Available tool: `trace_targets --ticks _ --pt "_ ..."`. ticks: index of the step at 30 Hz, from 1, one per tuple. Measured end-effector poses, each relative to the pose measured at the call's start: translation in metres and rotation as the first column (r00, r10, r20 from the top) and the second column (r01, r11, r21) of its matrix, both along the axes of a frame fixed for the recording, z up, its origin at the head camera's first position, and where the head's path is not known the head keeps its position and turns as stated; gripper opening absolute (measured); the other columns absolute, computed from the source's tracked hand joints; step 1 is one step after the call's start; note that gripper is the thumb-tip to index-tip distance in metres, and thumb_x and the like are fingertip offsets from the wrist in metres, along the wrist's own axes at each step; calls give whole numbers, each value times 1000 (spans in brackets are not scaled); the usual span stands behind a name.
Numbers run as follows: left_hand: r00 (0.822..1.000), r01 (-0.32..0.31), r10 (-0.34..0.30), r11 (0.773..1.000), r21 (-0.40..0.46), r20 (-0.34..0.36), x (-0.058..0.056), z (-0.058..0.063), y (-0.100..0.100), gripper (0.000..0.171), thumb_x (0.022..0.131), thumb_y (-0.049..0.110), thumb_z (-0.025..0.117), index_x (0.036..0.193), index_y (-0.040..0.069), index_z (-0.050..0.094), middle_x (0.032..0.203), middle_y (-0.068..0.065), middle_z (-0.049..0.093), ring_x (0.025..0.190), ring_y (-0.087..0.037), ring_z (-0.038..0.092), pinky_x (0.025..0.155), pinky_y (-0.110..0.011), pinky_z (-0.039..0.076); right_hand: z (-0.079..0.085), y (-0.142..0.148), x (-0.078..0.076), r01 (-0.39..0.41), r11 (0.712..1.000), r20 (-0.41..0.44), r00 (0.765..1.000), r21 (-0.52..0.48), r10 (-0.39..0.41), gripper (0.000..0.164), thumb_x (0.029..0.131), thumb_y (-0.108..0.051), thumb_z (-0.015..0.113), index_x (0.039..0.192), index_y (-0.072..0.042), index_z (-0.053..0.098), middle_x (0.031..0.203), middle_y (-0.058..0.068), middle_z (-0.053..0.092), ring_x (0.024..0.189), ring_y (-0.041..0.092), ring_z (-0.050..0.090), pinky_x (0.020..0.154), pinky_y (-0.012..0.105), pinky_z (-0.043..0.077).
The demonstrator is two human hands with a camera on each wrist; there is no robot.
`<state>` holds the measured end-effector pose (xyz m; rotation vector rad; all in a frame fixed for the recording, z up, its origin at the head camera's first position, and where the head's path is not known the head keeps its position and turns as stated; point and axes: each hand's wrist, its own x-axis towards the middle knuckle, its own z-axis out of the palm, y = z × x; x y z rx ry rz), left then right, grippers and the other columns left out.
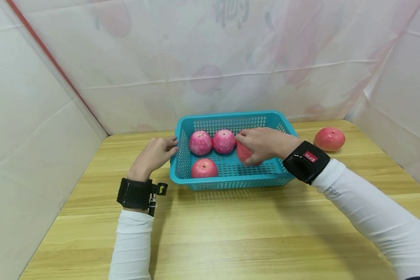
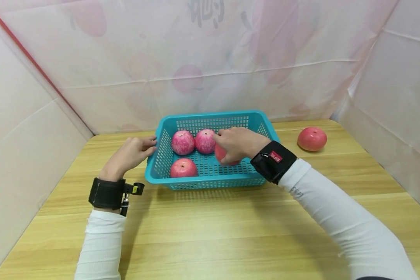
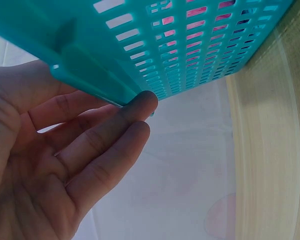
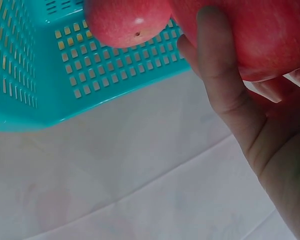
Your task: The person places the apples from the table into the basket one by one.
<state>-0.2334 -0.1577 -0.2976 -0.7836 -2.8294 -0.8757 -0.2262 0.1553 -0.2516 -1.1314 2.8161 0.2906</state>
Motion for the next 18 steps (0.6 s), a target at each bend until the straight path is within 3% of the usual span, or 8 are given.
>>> trace_targets --ticks 9,18 --pt "1000 5 -5 1000 -4 -1 0 1 1 31 90 10 53 116 -7 55 128 -22 47 97 -26 56 49 -28 44 -6 -5 1 -20 998 12 1000 55 20 71 74 -42 68 127 -2 44 119 18 49 92 27 51 75 42 50" --pt "1000 3 -3 1000 -7 1 2 1 1 31 90 10 53 116 -6 55 129 -21 46 98 -26 56 52 -28 47 -14 -11 -1 -60 997 12 998 54 60 69 73 -43 69 124 -2 47 117 18 52 95 27 52 78 43 49"
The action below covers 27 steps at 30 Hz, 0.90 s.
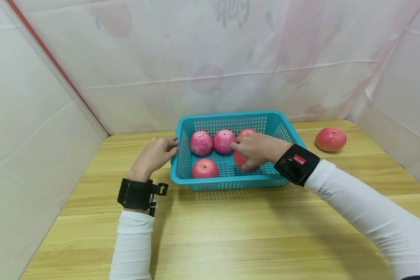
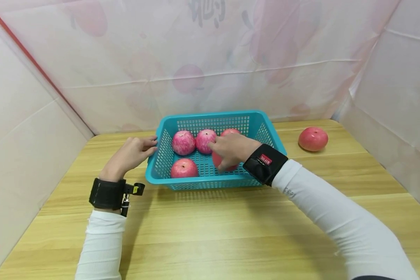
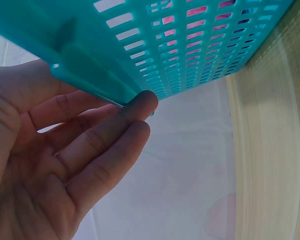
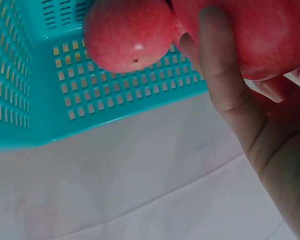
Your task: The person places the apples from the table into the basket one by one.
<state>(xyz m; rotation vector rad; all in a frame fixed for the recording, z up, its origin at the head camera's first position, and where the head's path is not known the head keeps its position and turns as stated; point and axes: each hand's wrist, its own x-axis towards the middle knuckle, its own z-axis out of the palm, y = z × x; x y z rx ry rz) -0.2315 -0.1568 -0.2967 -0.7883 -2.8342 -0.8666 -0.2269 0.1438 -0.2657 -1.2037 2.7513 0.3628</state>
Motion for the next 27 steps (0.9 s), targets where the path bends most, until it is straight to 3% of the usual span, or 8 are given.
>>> trace_targets --ticks 11,20,27 --pt "1000 10 -10 1000 8 0 -1 -1 1 30 90 10 53 116 -6 56 128 -22 47 97 -26 57 50 -28 46 -1 -8 2 3 1000 41 999 5 -3 75 74 -47 67 130 -3 44 124 18 49 101 28 50 82 44 47" --pt "1000 3 -4 1000 4 8 0 0 1 31 90 10 53 116 -6 55 129 -21 46 98 -25 56 49 -28 43 -7 -14 0 -36 999 24 999 27 36 67 76 -46 65 124 -3 48 114 14 55 93 23 54 82 40 47" --pt "1000 3 -3 1000 1 -3 0 0 1 31 90 10 54 115 -7 56 128 -21 47 96 -25 57 46 -28 41 -5 -21 0 24 999 91 995 39 -28 68 77 -44 65 128 -5 45 116 13 54 94 21 53 81 40 47"
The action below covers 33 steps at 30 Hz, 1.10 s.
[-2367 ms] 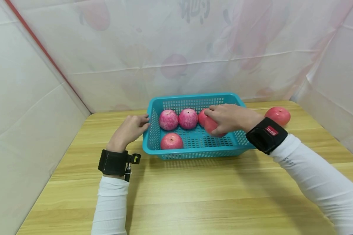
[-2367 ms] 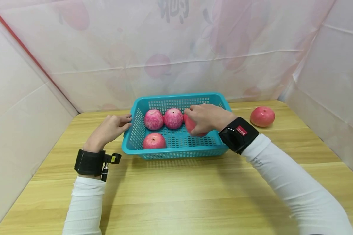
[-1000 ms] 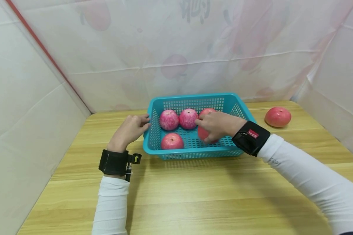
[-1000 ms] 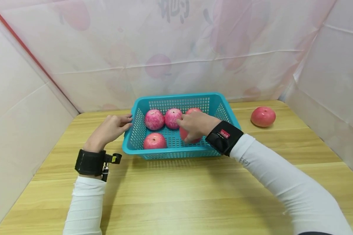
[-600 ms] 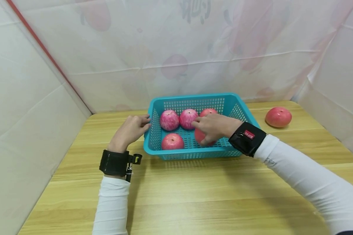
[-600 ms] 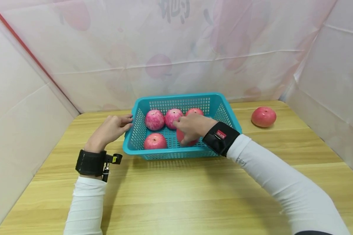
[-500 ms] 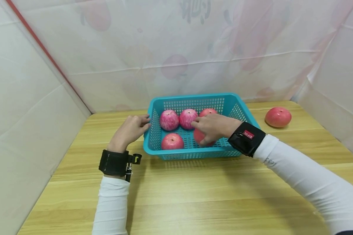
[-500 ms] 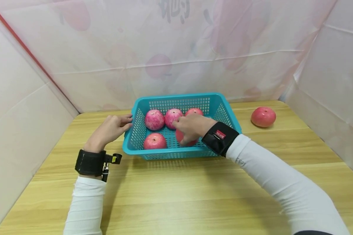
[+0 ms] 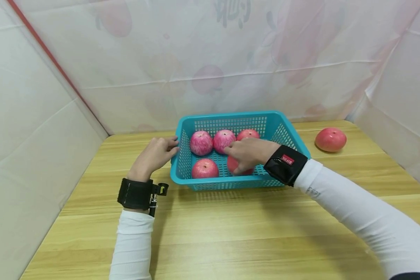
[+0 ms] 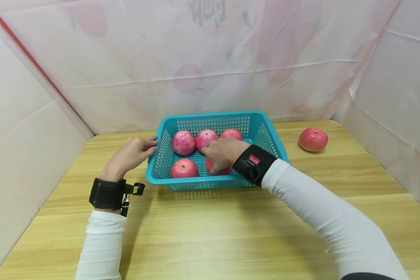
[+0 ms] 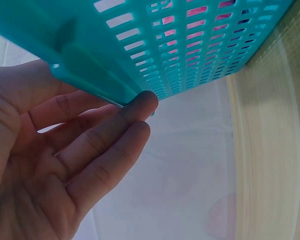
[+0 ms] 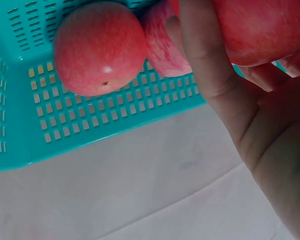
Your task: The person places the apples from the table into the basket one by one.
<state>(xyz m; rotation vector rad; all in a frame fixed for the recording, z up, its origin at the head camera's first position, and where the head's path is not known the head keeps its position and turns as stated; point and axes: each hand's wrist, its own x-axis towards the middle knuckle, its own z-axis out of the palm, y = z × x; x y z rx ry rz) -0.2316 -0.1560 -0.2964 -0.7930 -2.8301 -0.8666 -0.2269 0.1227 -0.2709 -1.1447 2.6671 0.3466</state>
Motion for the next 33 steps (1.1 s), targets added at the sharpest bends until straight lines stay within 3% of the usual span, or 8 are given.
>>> trace_targets --ticks 10,19,28,33 --pt "1000 3 -3 1000 10 6 -2 -1 1 29 90 10 53 114 -7 57 128 -22 47 97 -26 57 51 -27 45 -1 -10 -2 44 999 91 995 30 -47 66 80 -40 64 132 -7 42 123 14 51 101 23 51 84 40 47" --pt "1000 4 -4 1000 5 0 -2 -2 1 28 90 10 54 112 -6 58 128 -21 47 80 -22 62 42 -27 34 -4 -16 -2 73 995 161 983 65 -83 65 82 -41 61 134 -8 39 130 13 46 110 24 45 88 42 45" --pt "1000 8 -8 1000 10 6 -2 -2 1 29 90 10 53 113 -6 57 128 -21 47 96 -26 57 42 -27 36 -4 -15 0 111 992 245 962 67 -124 63 84 -36 59 137 -10 36 135 10 41 120 24 34 92 45 41" --pt "1000 16 -16 1000 8 0 -2 -2 2 30 90 10 54 114 -6 57 128 -21 46 97 -26 57 44 -26 39 -2 -14 0 123 991 278 951 53 -133 52 85 -29 57 131 -10 41 125 8 46 109 19 41 82 39 47"
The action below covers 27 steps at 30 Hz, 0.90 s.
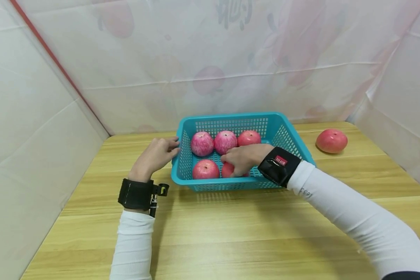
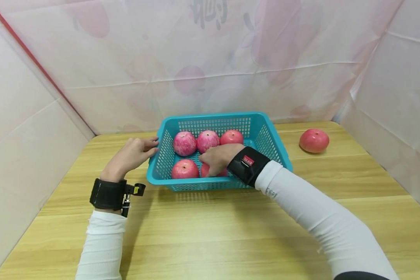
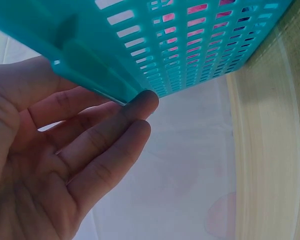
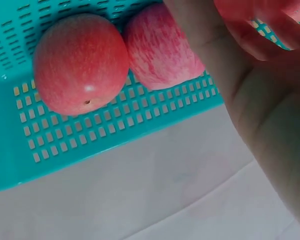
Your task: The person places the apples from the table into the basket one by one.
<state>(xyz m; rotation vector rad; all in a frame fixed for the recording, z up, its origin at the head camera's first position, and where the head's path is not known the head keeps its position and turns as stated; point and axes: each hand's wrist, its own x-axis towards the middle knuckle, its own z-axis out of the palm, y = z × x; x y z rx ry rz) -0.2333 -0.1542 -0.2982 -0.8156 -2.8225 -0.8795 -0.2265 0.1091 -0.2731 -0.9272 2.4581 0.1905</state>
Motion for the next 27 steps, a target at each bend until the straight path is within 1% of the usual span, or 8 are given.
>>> trace_targets --ticks 4,8,12,16,19,21,25,27 --pt "1000 7 -7 1000 -4 -4 0 1 0 31 90 11 54 116 -6 56 128 -22 46 97 -27 56 46 -27 42 2 1 1 -3 1000 19 1000 -28 4 48 80 -12 56 126 -9 45 114 6 48 98 16 42 67 31 46" --pt "1000 7 -7 1000 -4 5 0 1 -1 31 90 11 53 116 -6 55 129 -22 46 98 -27 56 49 -27 44 4 1 1 -11 998 15 1000 -54 12 48 76 -7 57 122 -9 48 103 5 51 93 16 43 63 29 46" --pt "1000 7 -6 1000 -7 15 0 2 -2 31 90 10 52 116 -7 55 130 -22 45 93 -26 58 45 -26 40 5 2 1 -25 996 5 1000 -82 25 42 78 -8 58 119 -9 50 90 2 52 90 16 44 65 30 47" --pt "1000 1 -1 1000 -5 20 0 2 -2 31 90 10 53 116 -7 55 130 -22 45 76 -19 62 41 -25 33 5 3 1 -30 995 -4 1000 -91 30 43 80 -7 57 122 -9 49 90 1 52 92 17 43 69 31 47" --pt "1000 2 -2 1000 0 22 0 1 -1 31 90 9 52 116 -7 55 130 -23 44 68 -16 61 40 -25 31 4 3 1 -18 995 4 1000 -95 18 44 81 -6 58 123 -9 48 90 1 53 92 17 44 69 30 48" --pt "1000 3 -3 1000 0 19 0 2 -1 30 90 9 53 116 -7 55 129 -23 45 69 -15 61 40 -25 31 3 3 1 -14 995 5 1000 -97 15 43 81 -6 58 123 -8 48 90 1 53 91 17 44 69 30 48" --pt "1000 3 -3 1000 1 19 0 2 -1 30 90 10 53 115 -6 56 129 -22 45 56 -15 57 40 -25 31 1 3 1 -37 995 -8 999 -97 37 37 81 -5 58 117 -8 51 89 2 53 88 16 45 70 30 47" --pt "1000 3 -3 1000 0 16 0 1 -1 30 90 10 53 115 -6 56 129 -22 45 57 -16 58 40 -25 31 1 3 1 -45 994 -12 999 -97 44 34 82 -5 57 115 -9 51 89 1 53 87 16 46 70 30 47"
